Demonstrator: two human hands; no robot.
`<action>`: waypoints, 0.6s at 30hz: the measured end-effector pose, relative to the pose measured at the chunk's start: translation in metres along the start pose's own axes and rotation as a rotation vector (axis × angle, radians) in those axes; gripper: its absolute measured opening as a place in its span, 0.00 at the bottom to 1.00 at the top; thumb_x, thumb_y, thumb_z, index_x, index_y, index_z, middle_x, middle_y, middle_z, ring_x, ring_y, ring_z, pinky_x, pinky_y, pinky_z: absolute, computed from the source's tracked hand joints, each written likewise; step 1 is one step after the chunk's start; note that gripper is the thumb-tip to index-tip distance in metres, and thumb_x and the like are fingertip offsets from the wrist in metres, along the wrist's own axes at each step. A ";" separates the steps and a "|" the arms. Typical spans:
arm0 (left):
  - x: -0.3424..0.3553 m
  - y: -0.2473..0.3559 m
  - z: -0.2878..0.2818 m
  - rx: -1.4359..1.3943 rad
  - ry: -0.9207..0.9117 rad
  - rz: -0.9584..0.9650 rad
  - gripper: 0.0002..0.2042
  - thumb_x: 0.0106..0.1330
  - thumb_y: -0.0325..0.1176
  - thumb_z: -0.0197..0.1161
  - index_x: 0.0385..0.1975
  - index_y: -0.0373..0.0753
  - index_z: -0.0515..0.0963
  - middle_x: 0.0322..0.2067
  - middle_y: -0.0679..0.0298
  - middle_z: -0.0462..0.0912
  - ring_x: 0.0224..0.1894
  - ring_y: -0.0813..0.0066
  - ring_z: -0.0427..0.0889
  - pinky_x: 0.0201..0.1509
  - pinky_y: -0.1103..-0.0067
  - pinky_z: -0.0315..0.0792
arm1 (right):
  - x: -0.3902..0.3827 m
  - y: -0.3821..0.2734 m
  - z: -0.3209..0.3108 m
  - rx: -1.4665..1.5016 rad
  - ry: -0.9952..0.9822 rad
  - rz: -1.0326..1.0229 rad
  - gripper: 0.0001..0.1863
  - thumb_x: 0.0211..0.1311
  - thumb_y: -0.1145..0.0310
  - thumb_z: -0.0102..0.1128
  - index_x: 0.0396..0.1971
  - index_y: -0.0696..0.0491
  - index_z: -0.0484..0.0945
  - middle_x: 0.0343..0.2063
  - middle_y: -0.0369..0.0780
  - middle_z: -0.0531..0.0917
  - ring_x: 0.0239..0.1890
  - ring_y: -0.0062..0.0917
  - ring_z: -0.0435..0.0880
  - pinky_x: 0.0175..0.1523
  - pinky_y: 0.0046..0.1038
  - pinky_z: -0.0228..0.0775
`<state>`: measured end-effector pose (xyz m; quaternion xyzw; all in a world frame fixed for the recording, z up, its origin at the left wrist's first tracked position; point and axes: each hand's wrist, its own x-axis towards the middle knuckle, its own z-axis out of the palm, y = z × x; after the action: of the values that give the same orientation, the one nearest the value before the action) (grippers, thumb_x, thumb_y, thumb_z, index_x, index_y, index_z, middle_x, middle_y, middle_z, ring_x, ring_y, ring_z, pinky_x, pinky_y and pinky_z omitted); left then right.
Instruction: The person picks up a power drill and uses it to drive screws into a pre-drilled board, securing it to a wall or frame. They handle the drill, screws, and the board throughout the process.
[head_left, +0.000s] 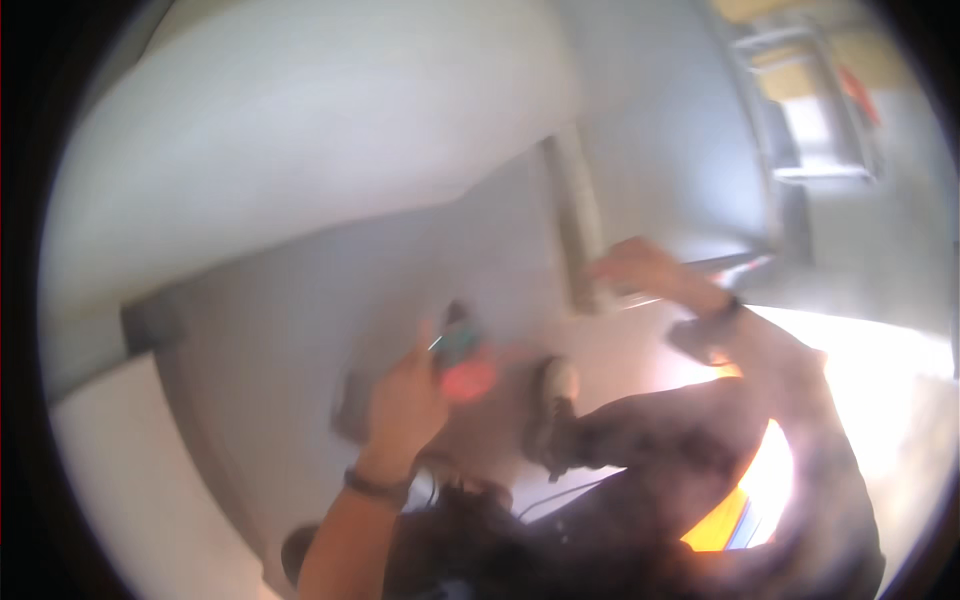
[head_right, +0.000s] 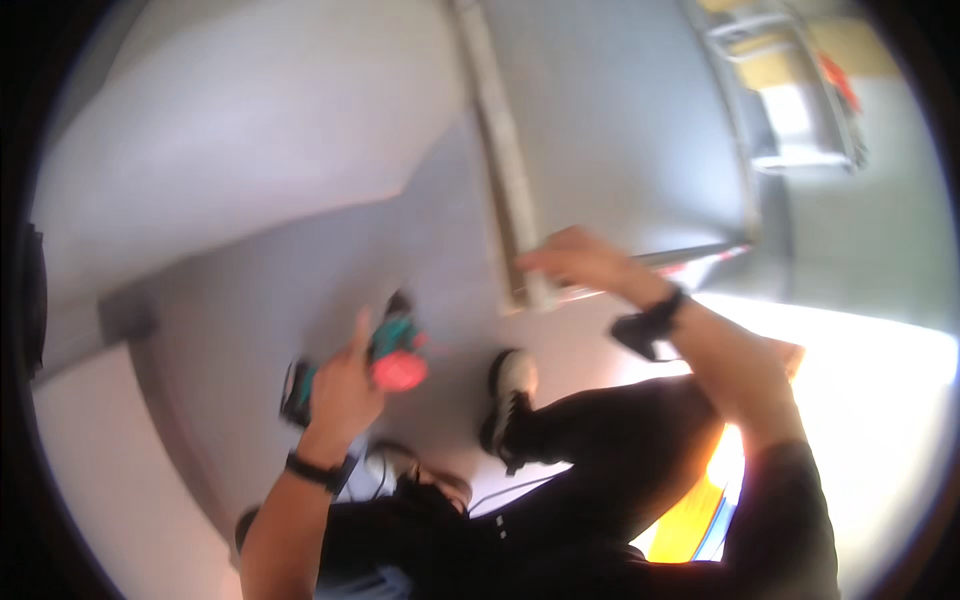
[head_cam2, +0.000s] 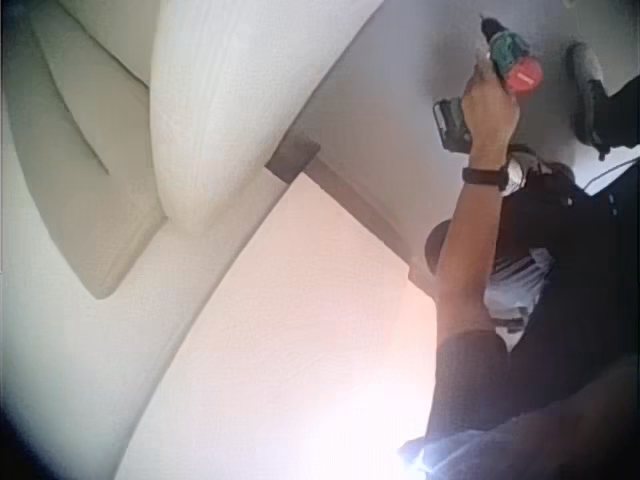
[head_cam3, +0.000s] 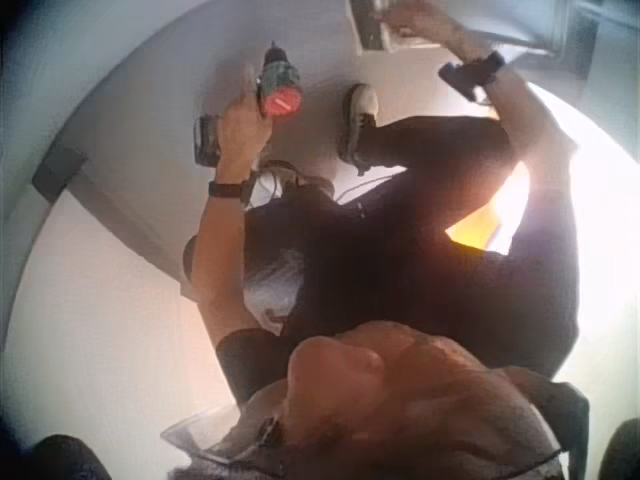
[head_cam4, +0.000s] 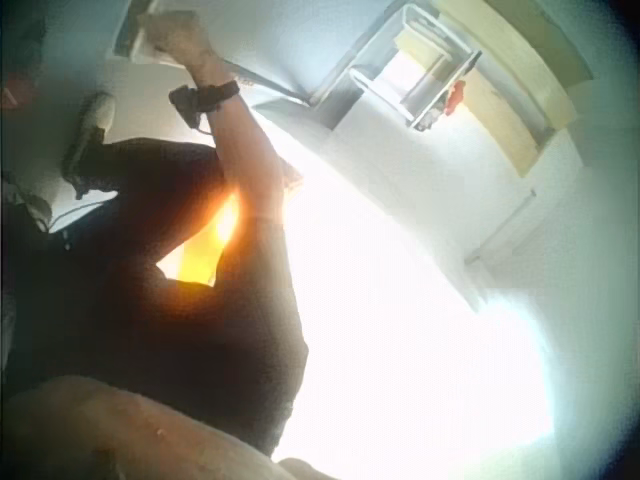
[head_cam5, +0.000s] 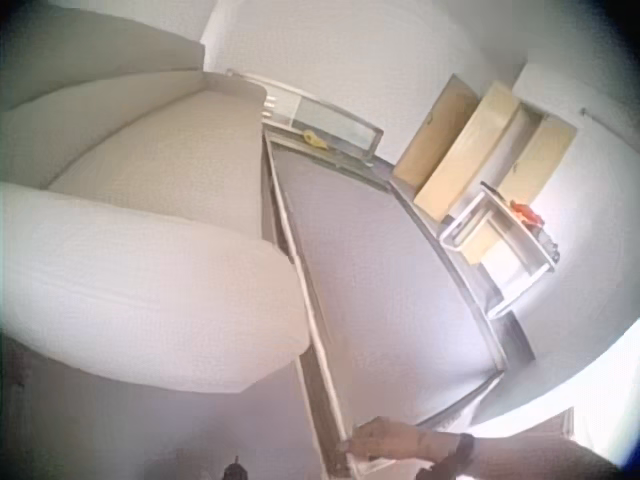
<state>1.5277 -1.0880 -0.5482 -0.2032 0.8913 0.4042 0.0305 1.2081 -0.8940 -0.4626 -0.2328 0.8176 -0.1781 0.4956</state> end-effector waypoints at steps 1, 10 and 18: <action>-0.004 -0.006 0.003 0.000 -0.070 -0.048 0.41 0.53 0.28 0.64 0.70 0.36 0.54 0.36 0.45 0.82 0.38 0.44 0.81 0.41 0.60 0.75 | 0.009 0.003 0.005 -0.067 -0.009 0.038 0.24 0.59 0.47 0.63 0.29 0.57 0.84 0.22 0.39 0.80 0.27 0.24 0.77 0.34 0.27 0.72; -0.017 0.065 -0.053 -0.066 -0.067 -0.126 0.36 0.54 0.23 0.62 0.67 0.27 0.58 0.28 0.48 0.83 0.33 0.48 0.83 0.39 0.67 0.77 | 0.097 0.062 0.043 -0.237 -0.080 -0.052 0.30 0.52 0.44 0.61 0.33 0.60 0.85 0.33 0.51 0.85 0.37 0.41 0.84 0.46 0.35 0.75; -0.045 0.163 -0.136 -0.126 0.024 -0.261 0.30 0.54 0.19 0.59 0.61 0.25 0.66 0.29 0.48 0.83 0.35 0.54 0.85 0.44 0.74 0.76 | 0.109 0.106 0.056 -0.641 -0.070 -0.200 0.20 0.56 0.47 0.57 0.38 0.45 0.86 0.41 0.44 0.85 0.45 0.44 0.83 0.51 0.38 0.74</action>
<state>1.5207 -1.0761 -0.3320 -0.3236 0.8304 0.4496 0.0594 1.1931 -0.8700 -0.6224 -0.4617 0.7876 0.0486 0.4052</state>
